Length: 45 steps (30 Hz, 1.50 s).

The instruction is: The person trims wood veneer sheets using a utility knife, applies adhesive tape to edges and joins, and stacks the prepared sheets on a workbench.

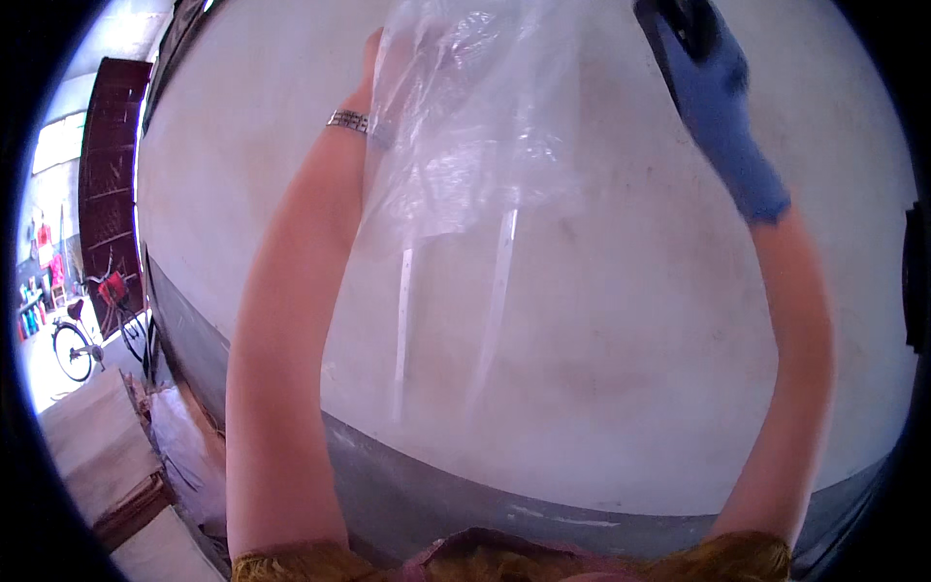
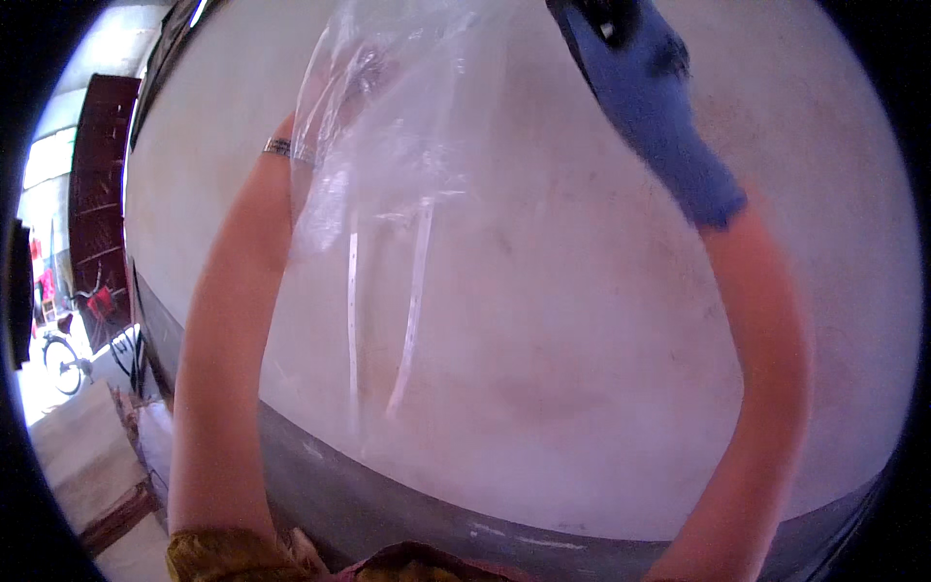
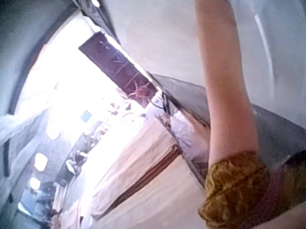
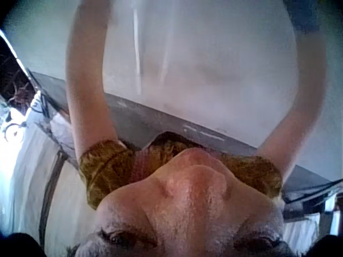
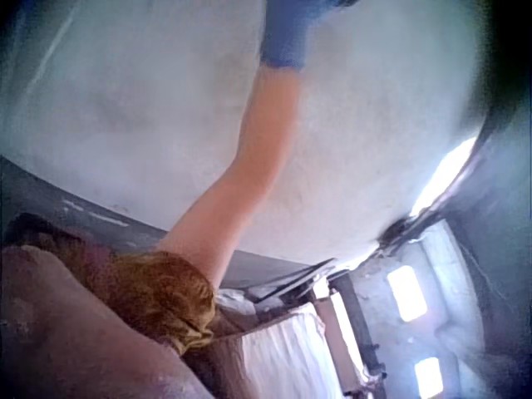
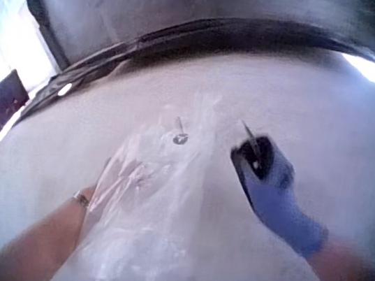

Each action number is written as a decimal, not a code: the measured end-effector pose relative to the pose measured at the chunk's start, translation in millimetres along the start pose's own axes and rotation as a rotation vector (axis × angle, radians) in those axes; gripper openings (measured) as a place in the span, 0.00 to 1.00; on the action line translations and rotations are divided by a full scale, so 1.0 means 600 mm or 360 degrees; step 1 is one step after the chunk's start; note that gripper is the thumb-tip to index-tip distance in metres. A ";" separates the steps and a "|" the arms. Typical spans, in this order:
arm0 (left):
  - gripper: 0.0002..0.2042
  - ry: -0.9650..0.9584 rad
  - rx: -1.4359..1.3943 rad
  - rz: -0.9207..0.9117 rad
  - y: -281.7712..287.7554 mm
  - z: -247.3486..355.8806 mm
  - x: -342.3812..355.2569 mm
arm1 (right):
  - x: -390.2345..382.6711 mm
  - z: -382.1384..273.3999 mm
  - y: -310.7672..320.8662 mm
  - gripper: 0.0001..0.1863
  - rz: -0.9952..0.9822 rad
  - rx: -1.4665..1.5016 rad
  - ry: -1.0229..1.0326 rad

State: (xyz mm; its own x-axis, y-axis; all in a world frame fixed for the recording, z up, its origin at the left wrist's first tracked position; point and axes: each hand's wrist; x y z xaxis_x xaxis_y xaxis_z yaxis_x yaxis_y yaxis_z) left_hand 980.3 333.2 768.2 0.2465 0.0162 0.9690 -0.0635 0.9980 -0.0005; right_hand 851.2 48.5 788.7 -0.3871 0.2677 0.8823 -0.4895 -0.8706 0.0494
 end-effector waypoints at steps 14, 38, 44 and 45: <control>0.12 0.0056 -0.0148 -0.0114 -0.009 0.049 -0.008 | -0.206 -0.118 -0.080 0.21 -0.1049 -0.0602 0.0219; 0.15 0.0174 0.0250 0.0332 -0.045 0.122 -0.014 | -0.016 0.077 -0.156 0.19 -0.0048 0.0943 -0.0974; 0.14 -0.0226 0.0862 0.0425 -0.034 0.053 0.004 | -0.008 0.072 -0.162 0.25 -0.0136 -0.0756 0.0517; 0.14 -0.0228 0.0855 0.0419 -0.030 0.045 0.011 | 0.001 0.087 -0.165 0.26 -0.0131 -0.0421 0.0251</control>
State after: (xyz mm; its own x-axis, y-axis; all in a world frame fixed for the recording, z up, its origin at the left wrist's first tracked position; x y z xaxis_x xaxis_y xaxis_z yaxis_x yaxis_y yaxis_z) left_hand 956.8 313.6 781.1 0.0265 0.2122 0.9769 -0.5922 0.7906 -0.1557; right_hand 940.6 113.4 808.6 -0.4441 0.4118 0.7958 -0.7024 -0.7113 -0.0239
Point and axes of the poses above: each hand's wrist, its own x-axis towards the middle knuckle, its own y-axis out of the back of the hand, z = x × y, and after that the axes turned 14 degrees about x, right-handed
